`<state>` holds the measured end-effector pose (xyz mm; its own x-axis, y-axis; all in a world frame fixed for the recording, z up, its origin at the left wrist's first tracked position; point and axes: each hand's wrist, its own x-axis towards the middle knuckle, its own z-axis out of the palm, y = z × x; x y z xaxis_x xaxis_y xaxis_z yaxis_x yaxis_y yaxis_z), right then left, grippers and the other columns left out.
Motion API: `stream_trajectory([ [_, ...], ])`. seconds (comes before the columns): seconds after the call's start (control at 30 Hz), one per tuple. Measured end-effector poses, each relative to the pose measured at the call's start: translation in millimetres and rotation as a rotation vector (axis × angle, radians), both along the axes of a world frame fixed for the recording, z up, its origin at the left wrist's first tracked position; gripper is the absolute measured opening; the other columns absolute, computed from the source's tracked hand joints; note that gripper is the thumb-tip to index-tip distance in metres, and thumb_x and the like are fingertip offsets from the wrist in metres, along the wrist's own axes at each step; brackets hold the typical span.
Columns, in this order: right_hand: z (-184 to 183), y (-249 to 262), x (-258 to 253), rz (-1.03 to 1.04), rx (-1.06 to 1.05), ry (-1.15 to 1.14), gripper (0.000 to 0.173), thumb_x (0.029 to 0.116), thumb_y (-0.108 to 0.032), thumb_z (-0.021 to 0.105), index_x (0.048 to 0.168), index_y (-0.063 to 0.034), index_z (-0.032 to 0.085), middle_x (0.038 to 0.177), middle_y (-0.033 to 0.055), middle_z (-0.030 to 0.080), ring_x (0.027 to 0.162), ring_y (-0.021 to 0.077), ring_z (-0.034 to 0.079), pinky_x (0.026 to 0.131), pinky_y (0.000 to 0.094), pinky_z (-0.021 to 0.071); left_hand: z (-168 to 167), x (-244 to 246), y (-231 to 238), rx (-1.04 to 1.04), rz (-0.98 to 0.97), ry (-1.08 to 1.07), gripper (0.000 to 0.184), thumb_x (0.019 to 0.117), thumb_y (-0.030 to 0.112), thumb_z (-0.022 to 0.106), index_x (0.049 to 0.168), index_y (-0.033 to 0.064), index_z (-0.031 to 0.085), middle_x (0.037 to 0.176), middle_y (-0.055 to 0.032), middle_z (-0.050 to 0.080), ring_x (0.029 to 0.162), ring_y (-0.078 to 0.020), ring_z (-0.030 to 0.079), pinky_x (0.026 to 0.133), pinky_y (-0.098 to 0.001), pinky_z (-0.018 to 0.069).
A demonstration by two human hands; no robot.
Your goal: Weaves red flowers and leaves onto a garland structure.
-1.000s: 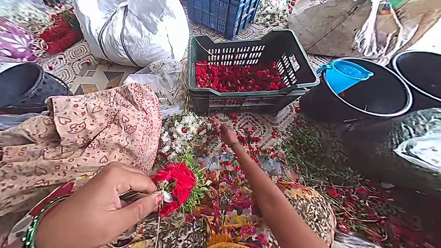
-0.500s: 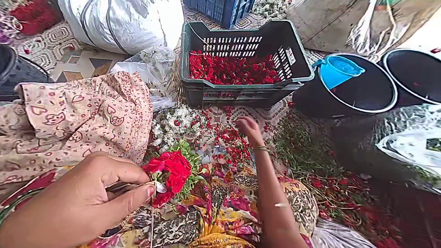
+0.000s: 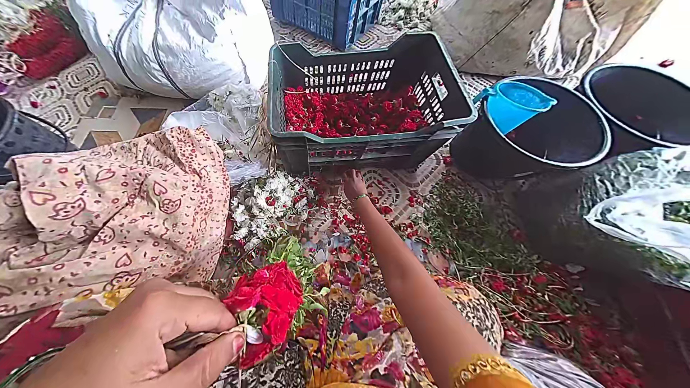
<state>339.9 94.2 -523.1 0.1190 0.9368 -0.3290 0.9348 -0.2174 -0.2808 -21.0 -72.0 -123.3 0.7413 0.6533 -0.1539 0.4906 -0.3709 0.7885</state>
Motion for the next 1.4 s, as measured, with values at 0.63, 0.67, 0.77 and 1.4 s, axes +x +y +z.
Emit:
stream_trajectory([
  [0.63,75.0,-112.6,97.8,-0.06,0.273,0.486,0.022,0.0975,-0.004,0.063,0.117,0.0052,0.066,0.113,0.0231,0.071,0.102,0.0352,0.072,0.092,0.0532,0.0561,-3.2,5.4,3.1,-0.017,0.058,0.058,0.026,0.0947,0.025,0.066,0.085,0.0027,0.075,0.073,-0.0012,0.068,0.063,0.0058,0.057,0.054,-0.0131,0.0446],
  [0.67,84.9,-120.0,91.3,-0.138,0.356,0.521,0.02,0.0957,-0.004,0.066,0.114,0.0038,0.069,0.115,0.0228,0.07,0.101,0.0334,0.071,0.091,0.0506,0.0569,-7.1,8.0,2.7,0.005,0.097,0.06,0.026,0.0935,0.027,0.066,0.084,0.0054,0.076,0.073,0.0037,0.068,0.065,0.0094,0.057,0.055,-0.0103,0.0456],
  [0.77,143.0,-143.5,56.6,-0.192,0.561,0.785,0.022,0.094,-0.008,0.064,0.114,-0.0014,0.071,0.124,0.0142,0.063,0.107,0.0182,0.066,0.089,0.0332,0.0585,-14.8,24.2,2.9,0.073,0.179,0.115,0.026,0.0915,0.035,0.063,0.08,0.0143,0.075,0.067,0.0137,0.062,0.062,0.0132,0.053,0.054,-0.01,0.0423],
  [1.4,309.0,-235.3,-81.0,0.4,1.002,0.696,0.014,0.0973,-0.006,0.063,0.104,-0.0066,0.076,0.104,0.0099,0.075,0.102,0.0134,0.069,0.091,0.0213,0.0541,-13.6,91.0,22.8,-0.383,-0.001,0.152,0.019,0.0964,0.008,0.064,0.082,0.0066,0.076,0.071,0.0086,0.07,0.064,0.0081,0.059,0.058,-0.0119,0.0454],
])
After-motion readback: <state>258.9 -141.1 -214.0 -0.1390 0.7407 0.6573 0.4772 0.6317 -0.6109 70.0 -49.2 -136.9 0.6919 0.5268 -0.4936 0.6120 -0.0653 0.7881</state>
